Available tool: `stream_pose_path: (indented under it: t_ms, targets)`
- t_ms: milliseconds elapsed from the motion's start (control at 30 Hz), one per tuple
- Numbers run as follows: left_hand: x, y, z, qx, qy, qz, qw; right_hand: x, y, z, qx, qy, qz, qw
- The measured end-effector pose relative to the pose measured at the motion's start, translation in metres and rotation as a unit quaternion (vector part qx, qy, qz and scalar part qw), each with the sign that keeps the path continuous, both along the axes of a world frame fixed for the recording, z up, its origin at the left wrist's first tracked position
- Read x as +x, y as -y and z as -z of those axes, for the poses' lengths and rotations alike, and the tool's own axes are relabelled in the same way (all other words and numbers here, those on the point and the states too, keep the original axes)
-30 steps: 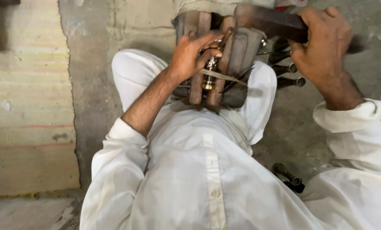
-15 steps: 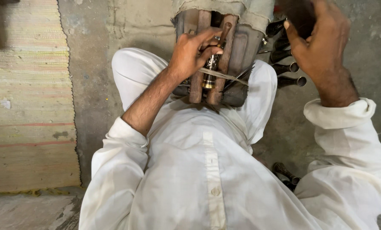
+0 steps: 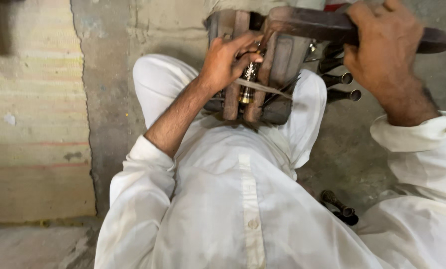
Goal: The person sits cross-legged on the floor with a brass vessel clamped in a wooden holder on their lap. They hold a small chisel against the vessel's decorated surface and strike it with a wooden mallet, repositioning the chisel repeatedly to engrave patterns into the brass.
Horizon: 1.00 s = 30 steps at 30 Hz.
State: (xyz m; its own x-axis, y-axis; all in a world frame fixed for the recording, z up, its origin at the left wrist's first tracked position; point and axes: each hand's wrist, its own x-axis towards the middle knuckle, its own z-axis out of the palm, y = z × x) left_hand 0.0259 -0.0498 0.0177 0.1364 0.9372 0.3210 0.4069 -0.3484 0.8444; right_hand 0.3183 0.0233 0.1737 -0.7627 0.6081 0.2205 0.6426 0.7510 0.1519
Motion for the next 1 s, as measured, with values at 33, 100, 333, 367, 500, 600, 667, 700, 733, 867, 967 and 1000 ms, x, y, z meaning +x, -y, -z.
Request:
stream_pose_path:
  t_ms: [33,100,333,367,500,600,667,700,733,867,967,1000]
  targets:
    - [0.0,0.0,0.0,0.006,0.003,0.003,1.0,0.0,0.0,0.0,0.011,0.001,0.006,1.0]
    - [0.0,0.001,0.001,0.002,0.013,-0.003,1.0,0.001,-0.001,0.001,0.017,0.003,0.009,1.0]
    - [-0.001,0.0,-0.003,0.021,0.013,0.008,1.0,0.002,0.0,0.01,-0.021,-0.084,-0.014,0.996]
    - [-0.002,0.0,-0.004,0.029,0.012,0.007,0.999,0.002,0.001,0.011,-0.022,-0.081,-0.019,0.996]
    - [-0.005,-0.001,-0.004,-0.042,-0.005,0.014,0.999,0.002,0.001,0.011,-0.038,-0.118,-0.011,0.992]
    - [-0.004,-0.001,-0.001,0.045,0.028,0.026,0.998,0.002,-0.003,0.01,-0.238,-0.296,0.051,0.924]
    - [-0.004,0.0,0.002,0.07,0.036,0.025,0.997,0.002,-0.005,0.008,-0.096,-0.169,0.016,0.981]
    - [-0.004,0.001,0.004,0.086,0.04,0.029,0.995,0.001,-0.005,0.007,-0.019,-0.103,0.001,0.995]
    - [-0.004,0.001,0.005,0.08,0.041,0.027,0.996,0.001,-0.006,0.006,-0.063,-0.149,-0.005,0.987]
    - [-0.004,0.001,0.008,-0.018,0.013,0.003,1.0,-0.001,-0.002,0.003,-0.052,-0.09,-0.015,0.994]
    - [-0.003,0.001,0.008,0.031,0.045,0.009,0.998,-0.003,-0.004,0.003,0.001,-0.048,-0.03,0.998]
    - [-0.003,0.002,0.008,0.077,0.071,0.015,0.994,-0.003,-0.005,0.002,0.007,-0.043,-0.034,0.998]
